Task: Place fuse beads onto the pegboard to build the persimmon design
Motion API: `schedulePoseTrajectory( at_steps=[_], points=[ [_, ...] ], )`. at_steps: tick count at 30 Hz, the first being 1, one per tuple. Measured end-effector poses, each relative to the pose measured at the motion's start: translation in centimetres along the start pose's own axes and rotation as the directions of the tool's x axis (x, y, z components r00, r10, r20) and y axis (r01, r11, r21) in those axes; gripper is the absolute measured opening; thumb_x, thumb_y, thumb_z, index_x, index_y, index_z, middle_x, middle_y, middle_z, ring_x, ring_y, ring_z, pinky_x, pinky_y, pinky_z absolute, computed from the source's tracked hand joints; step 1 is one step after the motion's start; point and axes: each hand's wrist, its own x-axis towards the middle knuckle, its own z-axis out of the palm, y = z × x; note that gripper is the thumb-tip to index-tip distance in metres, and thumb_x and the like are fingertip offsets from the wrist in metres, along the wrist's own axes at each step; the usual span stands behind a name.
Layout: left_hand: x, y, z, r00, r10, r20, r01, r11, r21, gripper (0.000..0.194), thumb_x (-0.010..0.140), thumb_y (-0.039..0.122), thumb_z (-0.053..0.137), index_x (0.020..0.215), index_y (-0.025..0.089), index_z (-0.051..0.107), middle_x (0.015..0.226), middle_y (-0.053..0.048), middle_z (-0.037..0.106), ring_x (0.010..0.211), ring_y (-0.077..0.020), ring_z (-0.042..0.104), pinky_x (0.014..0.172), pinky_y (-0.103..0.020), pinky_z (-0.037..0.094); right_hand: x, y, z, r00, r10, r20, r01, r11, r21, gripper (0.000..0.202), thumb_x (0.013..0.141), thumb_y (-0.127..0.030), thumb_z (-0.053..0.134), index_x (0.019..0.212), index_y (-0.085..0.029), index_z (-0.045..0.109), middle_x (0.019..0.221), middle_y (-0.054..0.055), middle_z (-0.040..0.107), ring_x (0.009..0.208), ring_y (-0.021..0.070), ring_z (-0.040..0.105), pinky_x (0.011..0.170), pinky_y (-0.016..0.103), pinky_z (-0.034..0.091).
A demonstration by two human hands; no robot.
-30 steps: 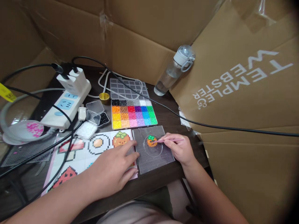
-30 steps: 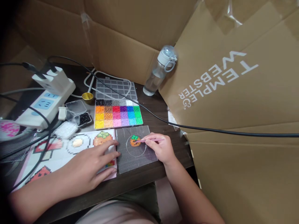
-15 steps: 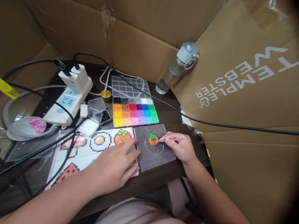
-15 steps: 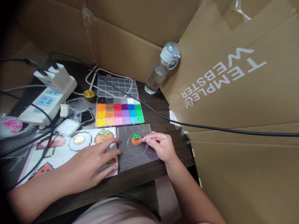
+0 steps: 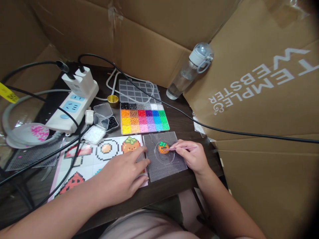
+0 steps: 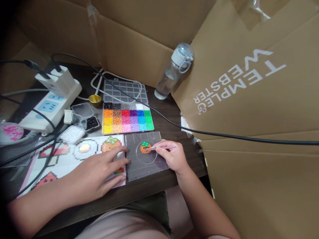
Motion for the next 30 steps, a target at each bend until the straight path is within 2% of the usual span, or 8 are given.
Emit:
schedulePoseTrajectory(
  at_steps=[12,30],
  points=[
    [-0.02,-0.07,0.23,1.000,0.003,-0.022,-0.003,1.000,0.007,0.029,0.091,0.027,0.055,0.118,0.021,0.064,0.140,-0.013,0.047,0.103,-0.0291,0.066,0.083,-0.042,0.057,-0.03,0.28,0.04,1.000,0.015,-0.021,-0.015,1.000,-0.002,0.013,0.082,-0.033,0.071,0.083,-0.023,0.080,0.084,0.008,0.077,0.078,0.0229,0.071,0.073,0.037,0.055],
    [0.09,0.04,-0.11,1.000,0.016,0.010,-0.016,0.999,0.036,0.029,0.092,0.026,0.056,0.120,0.019,0.063,0.140,-0.014,0.048,0.104,-0.0304,0.065,0.082,-0.045,0.058,0.03,0.05,0.08,1.000,-0.007,-0.004,0.007,1.000,0.023,0.010,0.085,-0.026,0.070,0.083,-0.023,0.080,0.083,0.006,0.078,0.077,0.0205,0.071,0.073,0.033,0.054]
  ],
)
